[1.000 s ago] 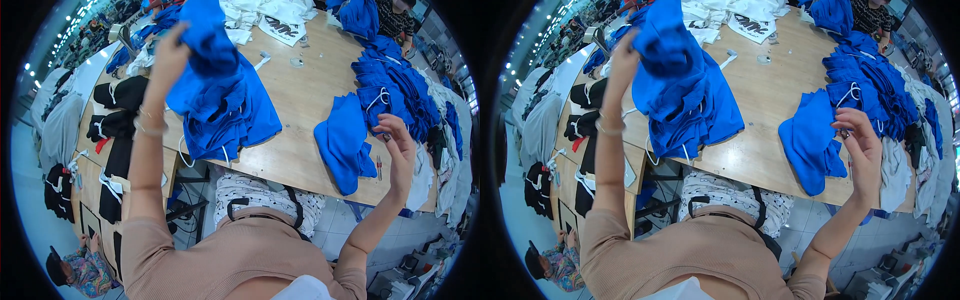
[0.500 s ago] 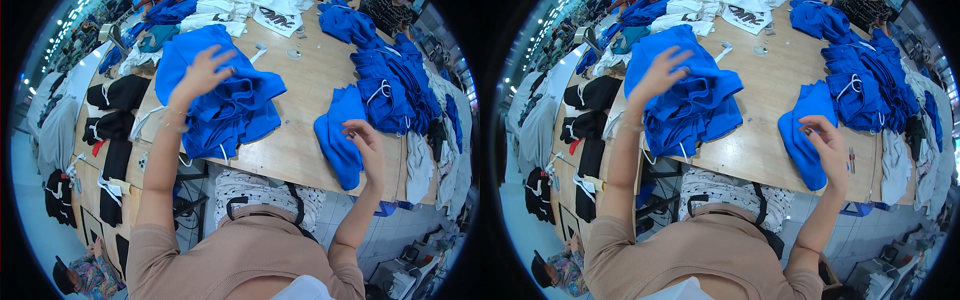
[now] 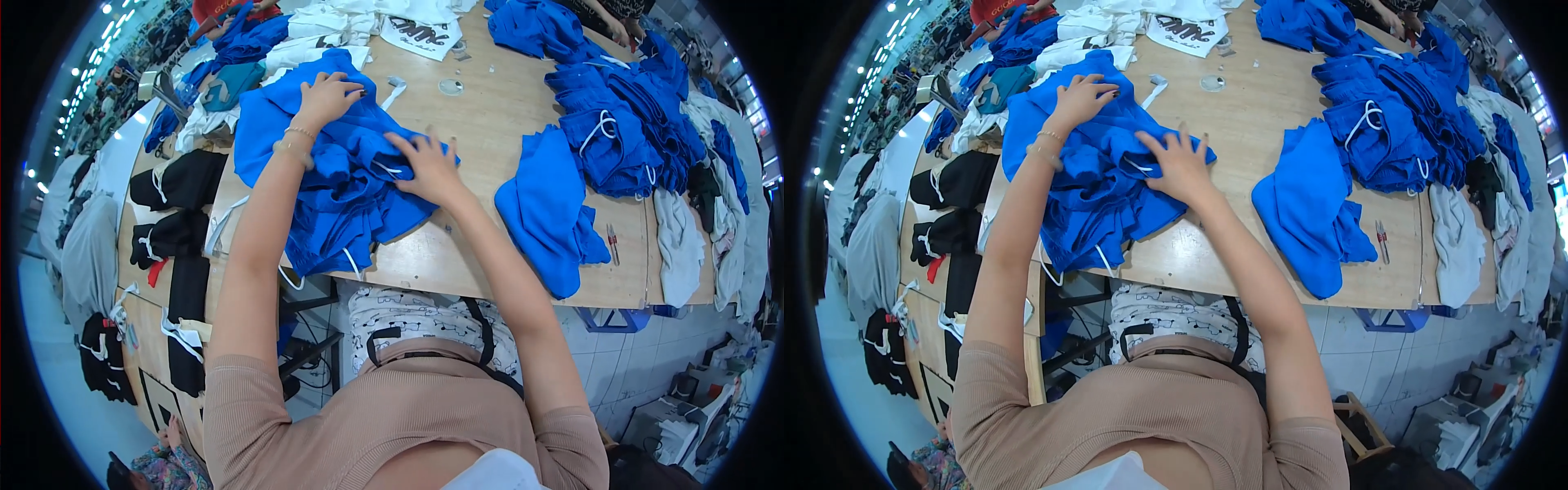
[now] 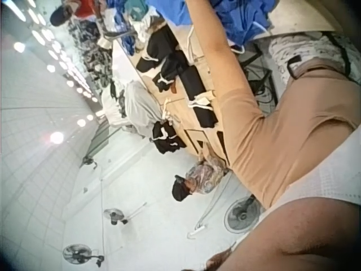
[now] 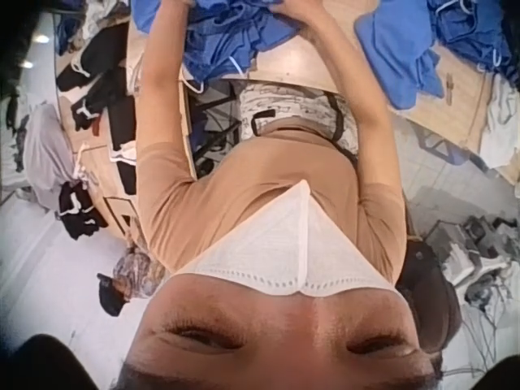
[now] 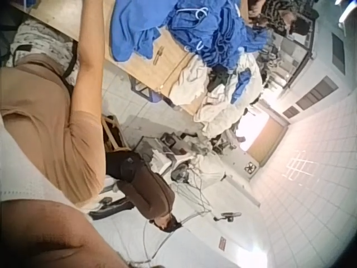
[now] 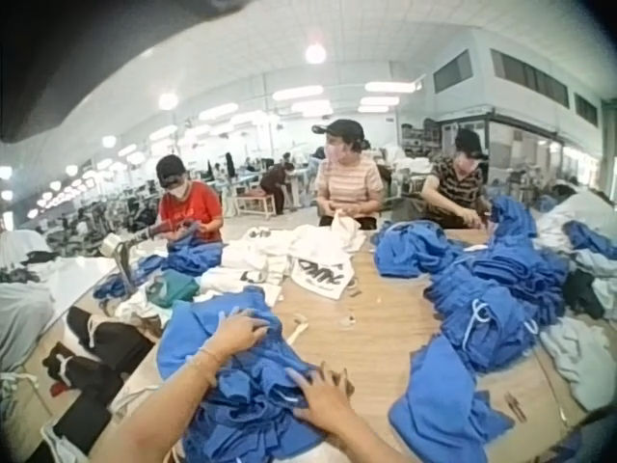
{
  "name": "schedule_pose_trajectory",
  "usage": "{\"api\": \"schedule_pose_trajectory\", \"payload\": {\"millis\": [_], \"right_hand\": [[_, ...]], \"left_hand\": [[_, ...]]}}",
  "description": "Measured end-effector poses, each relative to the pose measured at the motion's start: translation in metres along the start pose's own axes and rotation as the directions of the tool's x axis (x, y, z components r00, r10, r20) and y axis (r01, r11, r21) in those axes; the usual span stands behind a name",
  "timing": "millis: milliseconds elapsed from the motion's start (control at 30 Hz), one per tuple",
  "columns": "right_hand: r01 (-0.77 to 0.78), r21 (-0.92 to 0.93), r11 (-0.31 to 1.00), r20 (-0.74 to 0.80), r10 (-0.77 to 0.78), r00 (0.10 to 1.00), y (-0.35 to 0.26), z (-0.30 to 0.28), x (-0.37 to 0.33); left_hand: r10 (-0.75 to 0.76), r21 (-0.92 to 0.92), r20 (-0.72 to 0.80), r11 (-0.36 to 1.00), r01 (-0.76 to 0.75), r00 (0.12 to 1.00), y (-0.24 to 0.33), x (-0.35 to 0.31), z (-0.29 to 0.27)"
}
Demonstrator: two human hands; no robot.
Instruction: Inspecting and bundling blue athletic shorts using a white plastic strap in a garment factory.
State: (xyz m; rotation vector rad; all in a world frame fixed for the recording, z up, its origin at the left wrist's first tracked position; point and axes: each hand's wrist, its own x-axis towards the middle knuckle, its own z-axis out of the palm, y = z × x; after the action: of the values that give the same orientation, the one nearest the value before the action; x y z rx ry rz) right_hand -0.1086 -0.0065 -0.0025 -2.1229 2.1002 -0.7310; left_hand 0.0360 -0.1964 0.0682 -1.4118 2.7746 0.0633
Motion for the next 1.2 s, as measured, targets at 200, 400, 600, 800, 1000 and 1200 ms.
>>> {"api": "schedule_pose_trajectory", "payload": {"millis": [200,400,600,800,1000,1200], "right_hand": [[0.119,0.320,0.940,-0.090,-0.095,0.991,-0.044,0.004,0.003],[-0.014,0.105,0.994,0.054,0.008,0.998,-0.044,0.038,-0.035],[-0.008,-0.092,0.996,0.046,0.012,0.999,-0.013,0.078,-0.052],[-0.051,0.241,0.969,0.063,0.037,0.997,-0.015,0.019,-0.067],[-0.691,-0.055,0.721,-0.670,0.486,0.561,0.056,-0.093,-0.194],[-0.913,-0.105,0.394,-0.730,0.593,0.340,0.199,-0.107,-0.335]], "left_hand": [[-0.253,0.193,0.152,0.956,0.222,0.955,-0.079,0.046,0.064],[-0.279,0.209,-0.191,0.925,0.317,0.941,-0.096,0.065,0.127],[-0.215,0.234,-0.370,0.920,0.315,0.904,-0.084,0.082,0.139],[-0.253,-0.141,-0.106,0.961,0.237,0.962,-0.117,0.092,0.129],[0.006,-0.378,-0.507,0.897,-0.228,0.862,-0.161,0.066,0.072],[0.032,-0.640,-0.551,0.625,-0.447,0.834,0.069,-0.103,-0.034]]}}
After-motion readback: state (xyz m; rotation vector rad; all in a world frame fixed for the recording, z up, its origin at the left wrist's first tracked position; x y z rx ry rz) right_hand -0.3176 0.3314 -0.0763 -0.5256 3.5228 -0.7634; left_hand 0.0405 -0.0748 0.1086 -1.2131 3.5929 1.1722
